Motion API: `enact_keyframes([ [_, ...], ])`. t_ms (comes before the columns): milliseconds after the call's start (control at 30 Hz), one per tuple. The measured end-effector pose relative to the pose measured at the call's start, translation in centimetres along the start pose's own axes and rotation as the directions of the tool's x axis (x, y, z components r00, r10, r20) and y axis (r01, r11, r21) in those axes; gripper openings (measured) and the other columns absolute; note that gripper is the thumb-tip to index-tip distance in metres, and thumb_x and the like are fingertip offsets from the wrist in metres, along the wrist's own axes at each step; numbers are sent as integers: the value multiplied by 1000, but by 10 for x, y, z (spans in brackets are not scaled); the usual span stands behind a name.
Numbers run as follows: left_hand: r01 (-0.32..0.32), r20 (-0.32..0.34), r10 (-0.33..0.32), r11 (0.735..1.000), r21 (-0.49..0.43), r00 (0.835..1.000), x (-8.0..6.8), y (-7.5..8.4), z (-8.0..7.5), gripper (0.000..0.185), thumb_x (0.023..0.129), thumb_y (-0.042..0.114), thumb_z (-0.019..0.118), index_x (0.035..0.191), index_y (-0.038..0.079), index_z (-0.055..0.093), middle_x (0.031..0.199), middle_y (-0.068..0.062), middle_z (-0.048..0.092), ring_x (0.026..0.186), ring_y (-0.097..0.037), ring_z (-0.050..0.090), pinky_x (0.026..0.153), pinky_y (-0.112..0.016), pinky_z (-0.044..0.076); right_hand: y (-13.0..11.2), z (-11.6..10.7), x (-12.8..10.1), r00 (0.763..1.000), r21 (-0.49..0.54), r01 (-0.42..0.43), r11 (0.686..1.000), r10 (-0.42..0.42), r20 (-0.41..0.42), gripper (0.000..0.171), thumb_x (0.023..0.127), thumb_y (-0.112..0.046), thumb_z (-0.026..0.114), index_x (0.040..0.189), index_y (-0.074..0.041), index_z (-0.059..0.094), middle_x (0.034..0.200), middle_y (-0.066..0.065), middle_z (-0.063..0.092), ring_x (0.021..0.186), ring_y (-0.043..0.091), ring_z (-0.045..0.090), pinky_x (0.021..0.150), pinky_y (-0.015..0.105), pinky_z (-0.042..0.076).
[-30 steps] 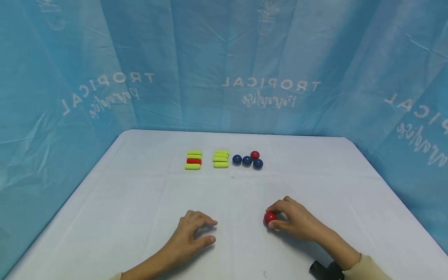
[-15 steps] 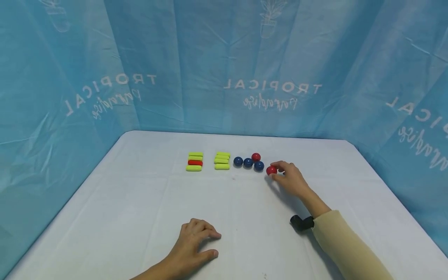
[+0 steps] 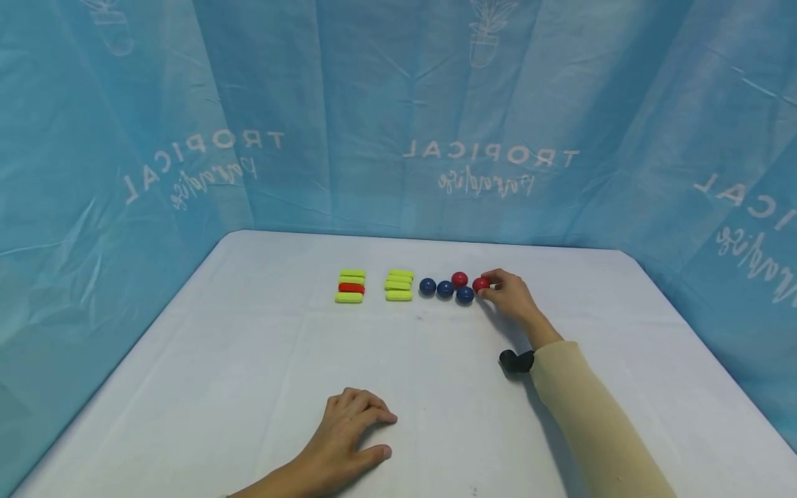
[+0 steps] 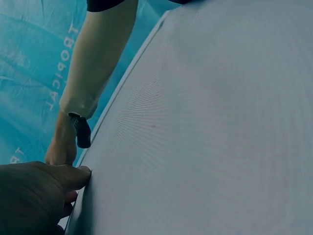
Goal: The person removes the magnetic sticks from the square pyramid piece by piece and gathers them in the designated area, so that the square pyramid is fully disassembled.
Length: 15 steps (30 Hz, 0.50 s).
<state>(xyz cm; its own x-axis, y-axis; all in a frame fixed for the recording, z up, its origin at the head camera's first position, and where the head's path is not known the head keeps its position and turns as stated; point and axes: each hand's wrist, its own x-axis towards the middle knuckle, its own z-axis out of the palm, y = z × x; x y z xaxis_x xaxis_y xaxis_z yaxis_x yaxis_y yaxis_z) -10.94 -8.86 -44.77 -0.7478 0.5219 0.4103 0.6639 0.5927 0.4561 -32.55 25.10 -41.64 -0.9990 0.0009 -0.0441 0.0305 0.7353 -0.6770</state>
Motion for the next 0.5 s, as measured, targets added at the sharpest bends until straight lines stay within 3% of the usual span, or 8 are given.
enact_keyframes([
  [200,15,7,-15,1000,-3,1000,1,1,-1,29,78,36,73,103,24,65,109,13,56,104,-7,42,87,-38,31,-2,3,1,1000,-31,-3,1000,3,2,43,90,-24,62,132,-16,52,128,12,55,112,29,49,92,42,46],
  [500,19,7,-19,1000,-6,1000,1,2,0,28,78,36,73,103,25,65,109,13,55,104,-7,42,87,-37,31,1,-2,-3,1000,-54,17,998,-17,7,51,91,-27,61,139,-16,45,139,11,50,126,33,44,100,50,42],
])
